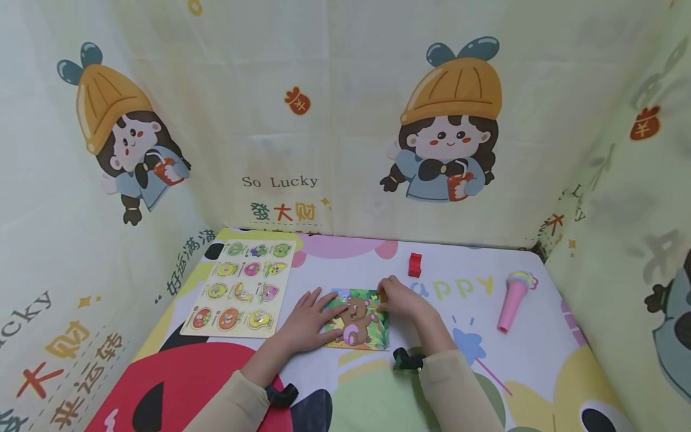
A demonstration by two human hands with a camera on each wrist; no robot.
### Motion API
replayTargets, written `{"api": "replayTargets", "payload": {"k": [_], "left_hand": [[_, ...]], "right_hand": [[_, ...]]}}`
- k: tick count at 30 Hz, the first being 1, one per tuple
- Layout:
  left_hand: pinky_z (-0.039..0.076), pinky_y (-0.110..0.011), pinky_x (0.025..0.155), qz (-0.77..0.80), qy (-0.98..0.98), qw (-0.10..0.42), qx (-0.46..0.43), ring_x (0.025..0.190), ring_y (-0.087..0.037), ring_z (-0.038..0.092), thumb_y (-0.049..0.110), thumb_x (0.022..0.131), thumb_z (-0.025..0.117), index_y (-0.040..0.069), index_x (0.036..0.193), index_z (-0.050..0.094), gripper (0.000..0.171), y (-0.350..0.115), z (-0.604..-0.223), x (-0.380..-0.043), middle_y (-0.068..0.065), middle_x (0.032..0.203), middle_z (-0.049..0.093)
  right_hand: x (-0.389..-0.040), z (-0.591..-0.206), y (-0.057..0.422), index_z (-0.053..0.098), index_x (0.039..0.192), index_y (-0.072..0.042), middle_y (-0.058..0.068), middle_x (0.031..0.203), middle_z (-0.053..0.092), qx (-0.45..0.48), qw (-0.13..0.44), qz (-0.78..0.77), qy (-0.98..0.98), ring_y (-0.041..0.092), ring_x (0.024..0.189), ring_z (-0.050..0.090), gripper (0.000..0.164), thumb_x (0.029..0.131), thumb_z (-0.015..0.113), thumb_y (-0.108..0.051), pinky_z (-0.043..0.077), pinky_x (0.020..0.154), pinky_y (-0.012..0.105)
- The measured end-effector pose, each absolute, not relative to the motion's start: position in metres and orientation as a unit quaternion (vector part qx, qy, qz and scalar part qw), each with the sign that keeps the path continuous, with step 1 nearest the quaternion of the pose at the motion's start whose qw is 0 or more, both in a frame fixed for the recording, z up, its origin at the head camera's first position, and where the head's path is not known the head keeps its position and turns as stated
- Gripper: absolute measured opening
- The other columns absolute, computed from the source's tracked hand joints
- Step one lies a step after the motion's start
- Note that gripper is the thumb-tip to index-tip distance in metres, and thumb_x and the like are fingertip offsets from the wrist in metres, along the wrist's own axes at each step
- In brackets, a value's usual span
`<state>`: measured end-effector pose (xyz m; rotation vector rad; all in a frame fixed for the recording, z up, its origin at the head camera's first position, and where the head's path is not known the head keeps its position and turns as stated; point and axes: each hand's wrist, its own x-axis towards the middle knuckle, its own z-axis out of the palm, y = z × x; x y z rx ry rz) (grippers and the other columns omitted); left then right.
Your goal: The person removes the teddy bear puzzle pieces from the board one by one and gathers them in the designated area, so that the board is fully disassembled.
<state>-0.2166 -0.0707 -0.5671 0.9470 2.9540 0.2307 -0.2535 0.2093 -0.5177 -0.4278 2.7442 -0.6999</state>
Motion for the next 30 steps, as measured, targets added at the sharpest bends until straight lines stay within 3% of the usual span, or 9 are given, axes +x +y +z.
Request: {"api": "replayTargets", "payload": {"k": [24, 30], "left_hand": [[0.015, -0.061, 0.121, 0.086, 0.949, -0.01, 0.302, 0.15, -0.04, 0.019, 0.071, 0.092, 0.04, 0.047, 0.15, 0.036, 0.063, -0.064, -0.568, -0.215, 0.002, 0.161, 0.03], [0.012, -0.065, 0.119, 0.082, 0.953, -0.003, 0.291, 0.15, -0.042, 0.017, 0.07, 0.093, 0.038, 0.052, 0.15, 0.029, 0.06, -0.059, -0.571, -0.216, 0.0, 0.16, 0.03]], "right_hand": [[-0.259, -0.52, 0.212, 0.054, 0.105, -0.004, 0.009, 0.105, 0.051, -0.16, 0.153, -0.281, 0.934, 0.023, 0.099, 0.046, 0.037, 0.081, 0.081, -0.016, 0.049, 0.089, 0.039], [-0.261, -0.523, 0.213, 0.056, 0.106, -0.004, 0.008, 0.102, 0.054, -0.166, 0.144, -0.291, 0.931, 0.022, 0.097, 0.048, 0.037, 0.081, 0.081, -0.014, 0.048, 0.089, 0.04]]}}
